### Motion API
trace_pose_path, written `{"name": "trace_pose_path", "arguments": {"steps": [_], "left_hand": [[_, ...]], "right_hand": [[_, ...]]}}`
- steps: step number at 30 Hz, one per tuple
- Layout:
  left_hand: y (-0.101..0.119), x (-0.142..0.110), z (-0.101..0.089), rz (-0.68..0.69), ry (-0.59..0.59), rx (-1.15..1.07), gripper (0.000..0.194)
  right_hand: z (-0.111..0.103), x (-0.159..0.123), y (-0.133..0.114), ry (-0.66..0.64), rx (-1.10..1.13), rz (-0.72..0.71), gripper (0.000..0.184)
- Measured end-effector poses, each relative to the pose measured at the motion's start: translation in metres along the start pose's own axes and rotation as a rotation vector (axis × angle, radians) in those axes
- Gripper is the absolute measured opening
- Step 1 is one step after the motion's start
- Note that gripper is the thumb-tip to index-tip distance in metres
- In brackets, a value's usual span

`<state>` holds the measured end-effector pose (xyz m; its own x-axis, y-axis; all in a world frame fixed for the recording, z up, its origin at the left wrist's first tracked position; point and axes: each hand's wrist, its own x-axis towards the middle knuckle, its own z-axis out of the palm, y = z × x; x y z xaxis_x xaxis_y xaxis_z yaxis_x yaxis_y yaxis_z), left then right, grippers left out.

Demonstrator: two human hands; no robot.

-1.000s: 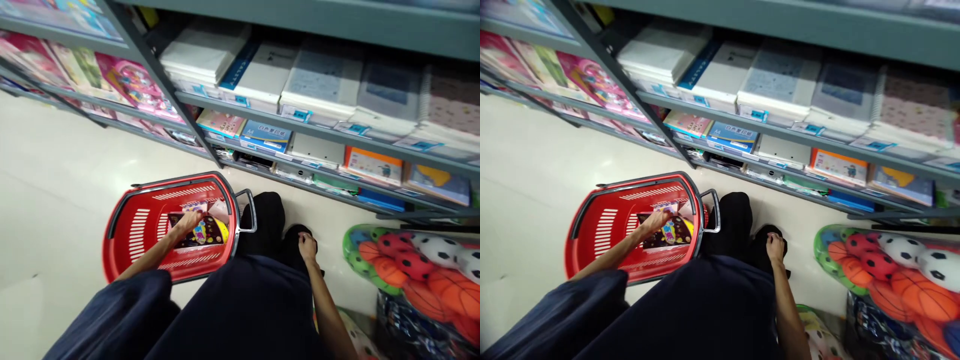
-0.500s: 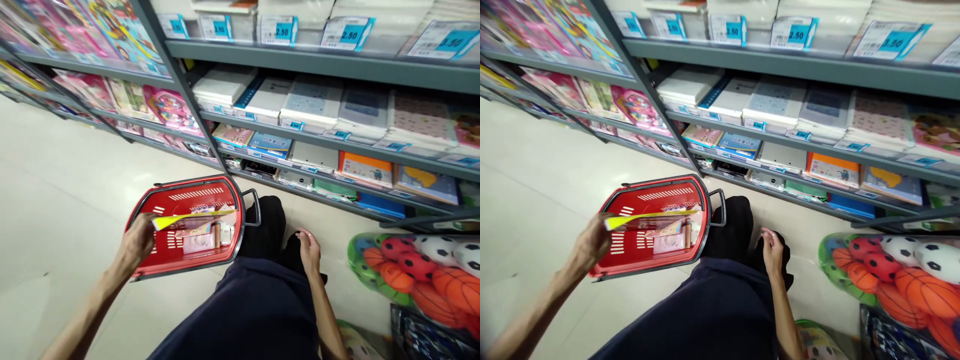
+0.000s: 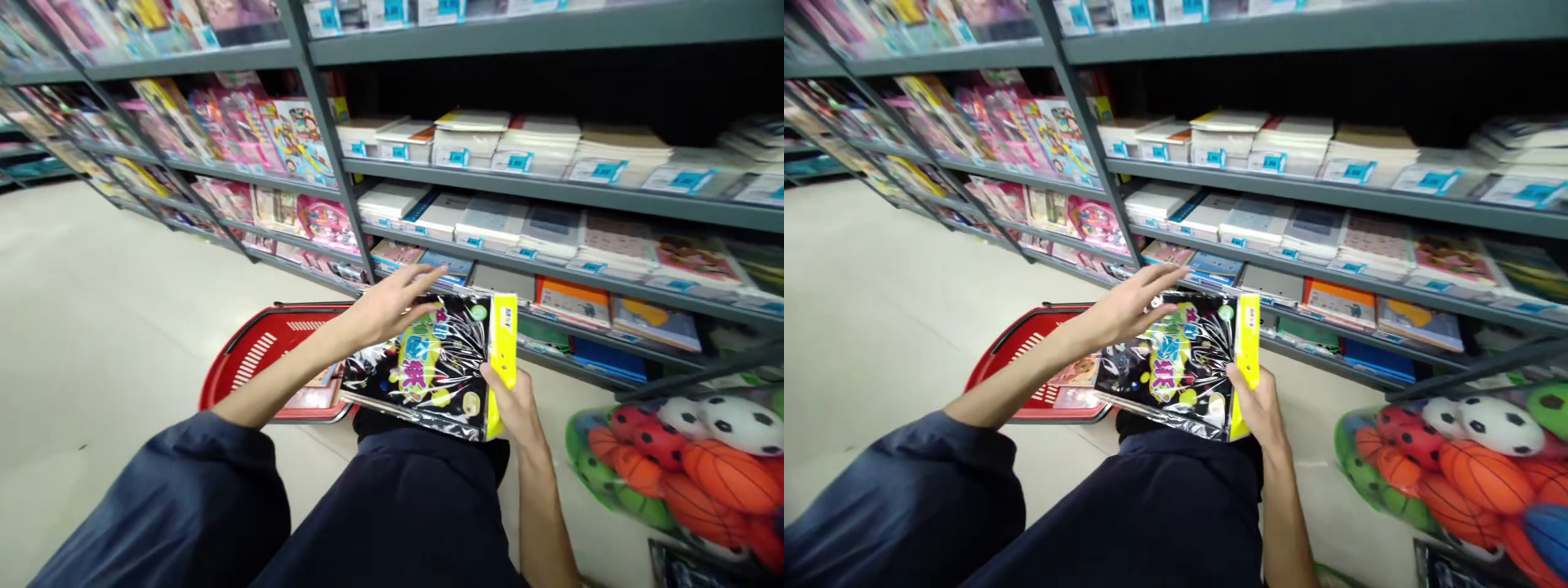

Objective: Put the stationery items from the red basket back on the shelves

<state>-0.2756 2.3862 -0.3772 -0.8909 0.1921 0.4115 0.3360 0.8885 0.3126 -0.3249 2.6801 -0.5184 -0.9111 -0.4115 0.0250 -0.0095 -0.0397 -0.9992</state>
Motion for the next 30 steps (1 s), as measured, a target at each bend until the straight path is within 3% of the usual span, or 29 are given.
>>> {"name": "trace_pose_path", "arguments": {"steps": [2,4,5,6,8,11,14,21,26,30], "left_hand": [[-0.017,-0.036,0.031,-0.127,0.185,0.035,0.049],[-0.044,-0.097,0.071,-0.377,0.351,0.097,0.048],[-0.058,-0.134,0.093,-0.499,0.362,0.139,0.049],[-0.072,-0.173,0.114,-0.606,0.300,0.182,0.051],[-0.095,-0.245,0.152,-0.739,0.038,0.282,0.057],[-0.112,-0.317,0.184,-0.825,-0.232,0.418,0.060],[-0.121,-0.342,0.181,-0.893,-0.296,0.514,0.054],[-0.148,-0.353,0.133,-1.013,-0.288,0.570,0.047],[-0.168,-0.364,0.114,-1.180,-0.290,0.619,0.051],[-0.184,-0.354,0.092,-1.374,-0.269,0.640,0.061]], "right_hand": [[-0.019,-0.016,0.033,0.203,0.097,0.046,0.044],[-0.032,-0.032,0.066,0.383,0.197,0.098,0.050],[-0.036,-0.039,0.081,0.475,0.250,0.116,0.053],[-0.040,-0.045,0.092,0.556,0.307,0.129,0.055],[-0.045,-0.054,0.108,0.667,0.414,0.143,0.057],[-0.054,-0.062,0.114,0.722,0.483,0.133,0.058],[-0.063,-0.069,0.113,0.728,0.484,0.104,0.061],[-0.073,-0.094,0.135,0.729,0.523,0.231,0.063],[-0.066,-0.097,0.162,0.677,0.604,0.367,0.063],[-0.049,-0.088,0.174,0.610,0.606,0.404,0.064]]}}
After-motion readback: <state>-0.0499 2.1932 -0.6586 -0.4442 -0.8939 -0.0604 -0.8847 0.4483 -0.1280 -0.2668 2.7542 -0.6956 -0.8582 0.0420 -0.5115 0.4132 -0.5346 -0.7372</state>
